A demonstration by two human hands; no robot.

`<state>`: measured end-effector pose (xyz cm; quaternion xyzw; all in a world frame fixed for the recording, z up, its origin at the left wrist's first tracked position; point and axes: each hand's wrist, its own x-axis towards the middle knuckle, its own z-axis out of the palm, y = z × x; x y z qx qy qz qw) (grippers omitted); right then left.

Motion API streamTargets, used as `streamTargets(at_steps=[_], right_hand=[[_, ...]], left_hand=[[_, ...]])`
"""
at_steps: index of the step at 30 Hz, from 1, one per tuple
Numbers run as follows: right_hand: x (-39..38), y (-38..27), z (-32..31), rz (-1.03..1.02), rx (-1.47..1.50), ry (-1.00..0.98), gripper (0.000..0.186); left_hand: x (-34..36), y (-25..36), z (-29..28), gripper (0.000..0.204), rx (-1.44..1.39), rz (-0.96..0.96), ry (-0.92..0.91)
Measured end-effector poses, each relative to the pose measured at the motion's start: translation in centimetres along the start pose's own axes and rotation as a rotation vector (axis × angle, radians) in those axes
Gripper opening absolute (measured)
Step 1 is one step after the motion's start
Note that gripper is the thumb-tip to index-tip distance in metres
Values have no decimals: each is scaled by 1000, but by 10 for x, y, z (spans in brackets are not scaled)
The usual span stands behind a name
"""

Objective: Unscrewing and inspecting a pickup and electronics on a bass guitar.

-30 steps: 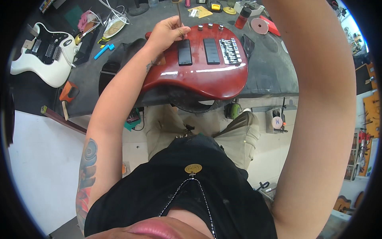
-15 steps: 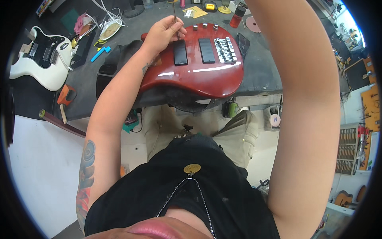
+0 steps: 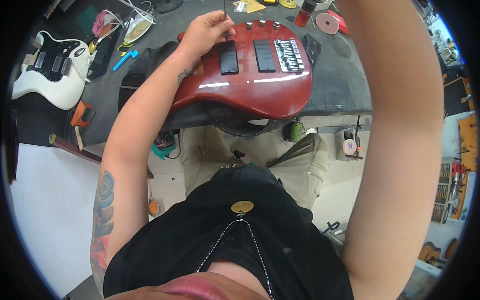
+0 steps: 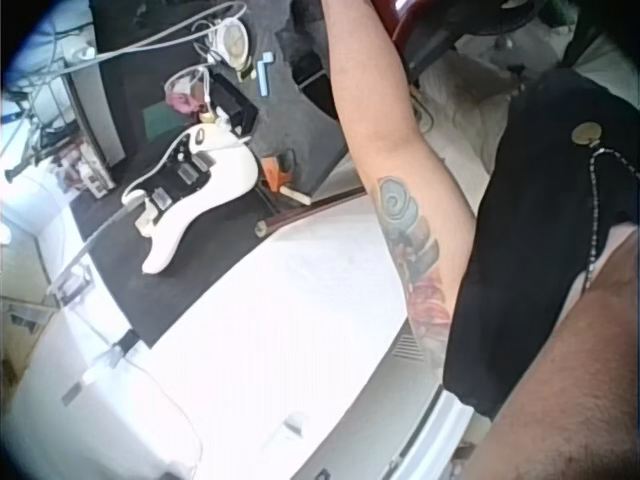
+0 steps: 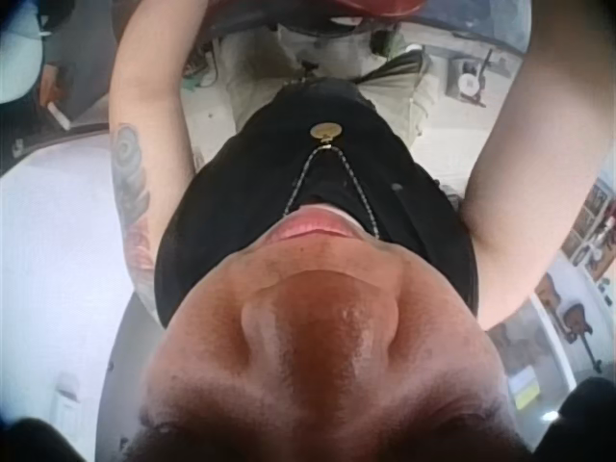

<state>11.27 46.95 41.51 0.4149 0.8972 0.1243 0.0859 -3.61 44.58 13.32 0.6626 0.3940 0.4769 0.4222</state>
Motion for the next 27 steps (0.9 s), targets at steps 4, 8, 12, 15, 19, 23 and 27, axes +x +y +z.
streamTargets(at_steps=[4, 8, 12, 15, 19, 23, 27], right_hand=[[-19, 8, 4, -290, -180, 175, 40], [-30, -24, -9, -52, 39, 177, 51], [1, -11, 10, 142, -184, 216, 63], [2, -23, 6, 163, -306, 196, 57], [-21, -14, -17, 21, -77, -31, 51], [-32, 1, -10, -249, -178, 166, 48], [-36, -44, -27, 249, 22, 28, 59]], left_hand=[[0, -4, -1, 14, 8, 2, -5], [0, -8, -2, 13, 20, 20, 6], [0, 4, 6, 13, 22, -27, -4], [0, 0, -4, 13, -2, -24, 10], [-2, 1, -3, 15, 54, 18, -12], [-2, 3, 1, 16, 61, 25, -21], [-4, -4, -4, 17, 17, 22, -1]])
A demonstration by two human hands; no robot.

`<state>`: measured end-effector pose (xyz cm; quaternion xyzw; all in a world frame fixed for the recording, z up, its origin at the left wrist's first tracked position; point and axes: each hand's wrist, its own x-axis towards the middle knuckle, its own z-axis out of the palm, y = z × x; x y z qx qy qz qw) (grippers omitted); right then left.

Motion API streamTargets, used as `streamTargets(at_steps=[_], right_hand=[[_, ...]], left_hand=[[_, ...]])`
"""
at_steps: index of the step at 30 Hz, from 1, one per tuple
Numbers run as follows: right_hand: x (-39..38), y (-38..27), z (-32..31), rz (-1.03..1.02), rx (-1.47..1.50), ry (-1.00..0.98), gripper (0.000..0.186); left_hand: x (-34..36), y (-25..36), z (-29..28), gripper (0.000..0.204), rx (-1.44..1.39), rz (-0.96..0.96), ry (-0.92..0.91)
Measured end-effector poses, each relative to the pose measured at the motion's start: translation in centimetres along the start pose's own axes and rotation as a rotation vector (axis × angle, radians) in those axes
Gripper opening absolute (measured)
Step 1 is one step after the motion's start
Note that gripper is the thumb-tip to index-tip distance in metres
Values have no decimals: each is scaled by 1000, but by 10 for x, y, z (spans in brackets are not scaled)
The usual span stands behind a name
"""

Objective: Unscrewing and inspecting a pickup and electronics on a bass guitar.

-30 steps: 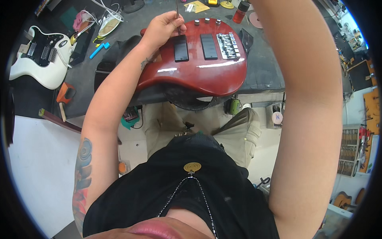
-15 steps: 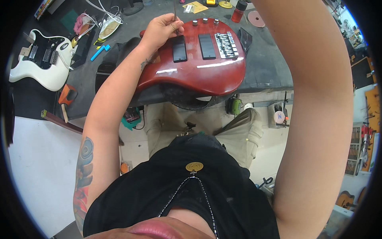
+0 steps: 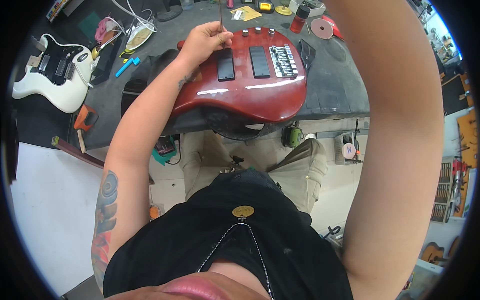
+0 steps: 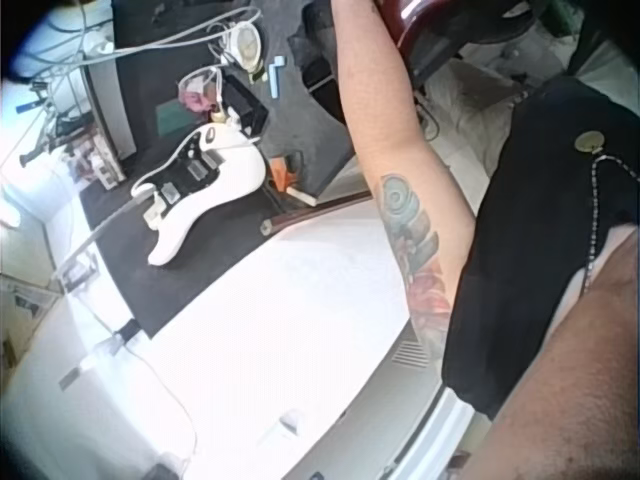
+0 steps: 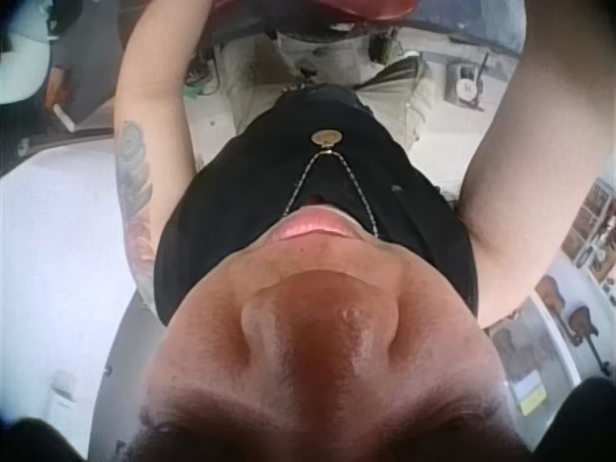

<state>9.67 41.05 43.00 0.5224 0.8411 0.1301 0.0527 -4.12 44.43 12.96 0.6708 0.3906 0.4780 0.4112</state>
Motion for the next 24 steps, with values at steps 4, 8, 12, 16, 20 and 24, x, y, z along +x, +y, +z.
streamTargets(at_steps=[4, 8, 12, 16, 20, 24], right_hand=[[40, 5, 33, -24, -253, 180, 68], [14, 9, 4, -174, -145, 41, 55], [14, 20, 8, -535, -167, 137, 39], [28, 34, 14, -500, -162, 104, 36], [5, 9, 4, -221, 25, 23, 39], [32, 14, 30, -44, -196, 174, 55]], left_hand=[[2, 4, 3, 16, -14, -35, -14], [4, 6, 2, 17, 60, 13, -7], [3, -3, -5, 17, 175, 26, -34], [-1, 11, 7, 18, -97, -80, -8], [-3, 6, -2, 20, -54, -81, -21], [1, 14, 7, 18, 4, -82, -27]])
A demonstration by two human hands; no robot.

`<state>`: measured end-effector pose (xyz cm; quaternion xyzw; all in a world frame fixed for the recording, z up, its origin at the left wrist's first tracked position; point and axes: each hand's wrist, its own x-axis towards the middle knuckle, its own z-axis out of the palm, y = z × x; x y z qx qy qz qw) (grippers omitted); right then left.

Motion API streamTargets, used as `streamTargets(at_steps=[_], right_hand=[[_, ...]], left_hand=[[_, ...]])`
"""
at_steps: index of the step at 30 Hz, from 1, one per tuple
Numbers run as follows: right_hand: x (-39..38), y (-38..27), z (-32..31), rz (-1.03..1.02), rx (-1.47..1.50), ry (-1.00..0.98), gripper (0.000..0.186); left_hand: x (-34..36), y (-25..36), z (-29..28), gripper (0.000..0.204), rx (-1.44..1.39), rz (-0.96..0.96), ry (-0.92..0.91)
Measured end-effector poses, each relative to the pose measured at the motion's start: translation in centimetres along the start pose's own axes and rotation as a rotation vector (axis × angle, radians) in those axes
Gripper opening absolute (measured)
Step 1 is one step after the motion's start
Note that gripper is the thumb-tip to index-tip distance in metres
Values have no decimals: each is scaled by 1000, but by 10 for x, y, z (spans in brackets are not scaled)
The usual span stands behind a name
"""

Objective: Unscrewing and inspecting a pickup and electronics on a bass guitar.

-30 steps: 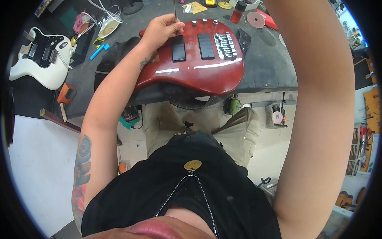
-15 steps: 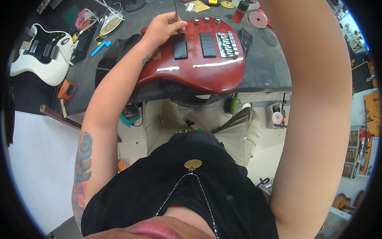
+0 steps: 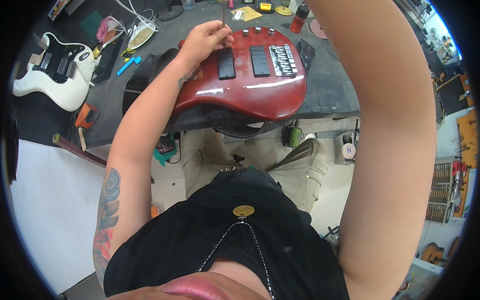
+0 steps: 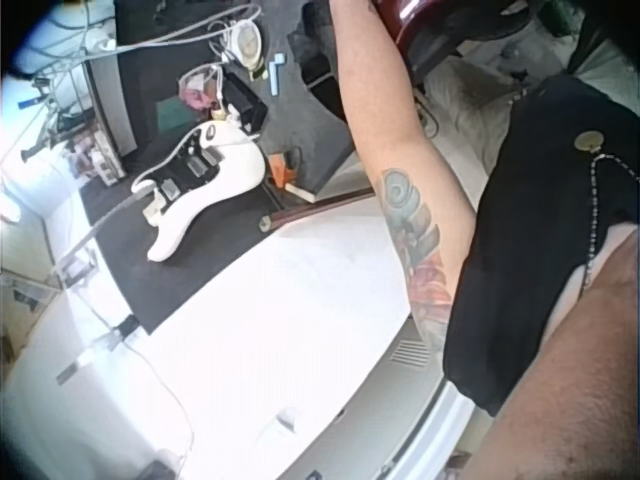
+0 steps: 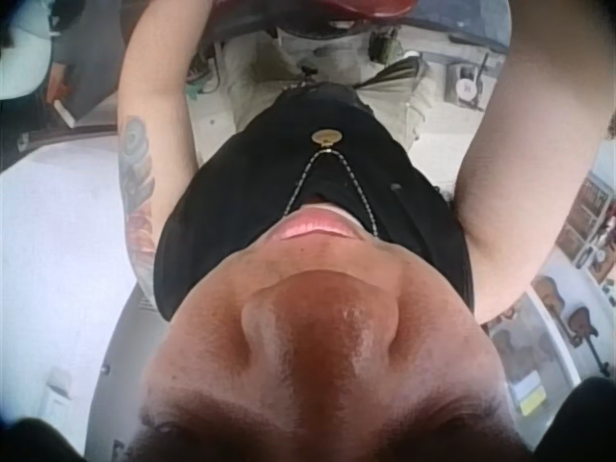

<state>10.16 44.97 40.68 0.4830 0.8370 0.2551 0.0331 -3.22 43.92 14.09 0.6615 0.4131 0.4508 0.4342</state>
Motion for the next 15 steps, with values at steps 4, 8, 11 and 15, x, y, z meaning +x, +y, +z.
streamTargets(at_steps=[4, 8, 11, 15], right_hand=[[-5, -2, -12, -131, 20, -42, 44], [-9, 15, -12, -425, 176, 25, 41], [-16, 5, -12, -342, 349, 26, 42], [-12, -14, -14, -29, -23, -87, 37]], left_hand=[[1, -7, -9, 15, -101, -21, 13], [4, -14, -10, 16, -124, 39, 12], [4, -15, -9, 18, -137, 48, 16], [3, -14, -9, 15, -77, 65, 14]])
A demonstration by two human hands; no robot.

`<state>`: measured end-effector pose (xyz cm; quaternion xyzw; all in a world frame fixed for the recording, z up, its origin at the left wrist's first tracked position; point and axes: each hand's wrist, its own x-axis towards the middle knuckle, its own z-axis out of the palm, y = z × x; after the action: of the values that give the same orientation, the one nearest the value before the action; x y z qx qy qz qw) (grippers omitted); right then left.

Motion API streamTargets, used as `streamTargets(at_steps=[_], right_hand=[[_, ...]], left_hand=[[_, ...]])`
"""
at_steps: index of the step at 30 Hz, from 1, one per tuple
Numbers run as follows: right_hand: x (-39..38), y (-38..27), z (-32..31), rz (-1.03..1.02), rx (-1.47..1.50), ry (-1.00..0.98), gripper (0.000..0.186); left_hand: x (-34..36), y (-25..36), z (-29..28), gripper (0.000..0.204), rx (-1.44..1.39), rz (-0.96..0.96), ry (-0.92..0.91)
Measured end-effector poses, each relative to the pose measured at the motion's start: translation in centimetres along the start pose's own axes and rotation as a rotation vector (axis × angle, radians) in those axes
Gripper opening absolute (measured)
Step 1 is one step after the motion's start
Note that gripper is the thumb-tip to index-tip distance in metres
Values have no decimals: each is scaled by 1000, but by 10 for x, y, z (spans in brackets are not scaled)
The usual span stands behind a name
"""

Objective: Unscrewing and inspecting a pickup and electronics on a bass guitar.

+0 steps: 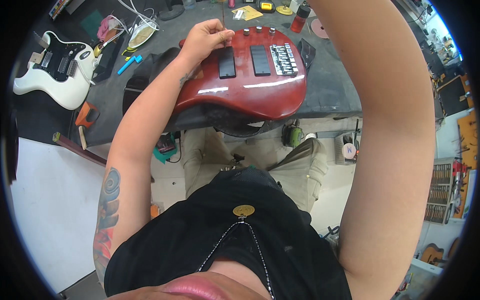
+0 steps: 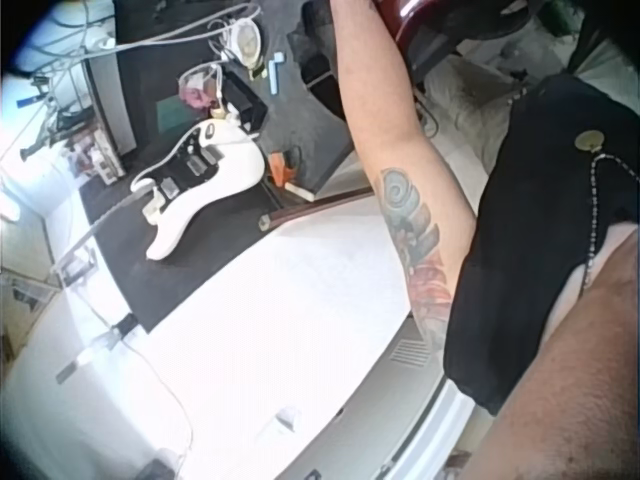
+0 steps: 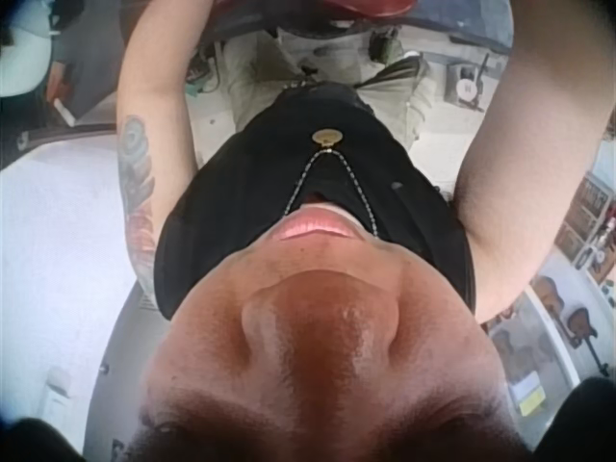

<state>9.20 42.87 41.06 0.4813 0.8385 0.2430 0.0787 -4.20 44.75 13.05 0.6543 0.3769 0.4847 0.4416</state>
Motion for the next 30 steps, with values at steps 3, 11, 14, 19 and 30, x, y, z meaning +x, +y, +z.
streamTargets(at_steps=[3, 11, 14, 19, 30], right_hand=[[0, 2, 8, -135, 127, 34, 37], [-9, 3, 12, -301, 466, 176, 36], [-3, -4, 9, -159, 306, 147, 35], [-12, -2, 5, -165, 250, 110, 35], [0, 2, 28, -197, 333, 252, 38]], left_hand=[[-4, 11, 8, 14, -17, -24, 4], [-4, 17, -2, 13, -121, -89, -7], [1, 10, -8, 13, -69, -74, -30], [5, 16, -4, 13, 87, 7, -29], [6, 12, -7, 20, 141, 149, 19]])
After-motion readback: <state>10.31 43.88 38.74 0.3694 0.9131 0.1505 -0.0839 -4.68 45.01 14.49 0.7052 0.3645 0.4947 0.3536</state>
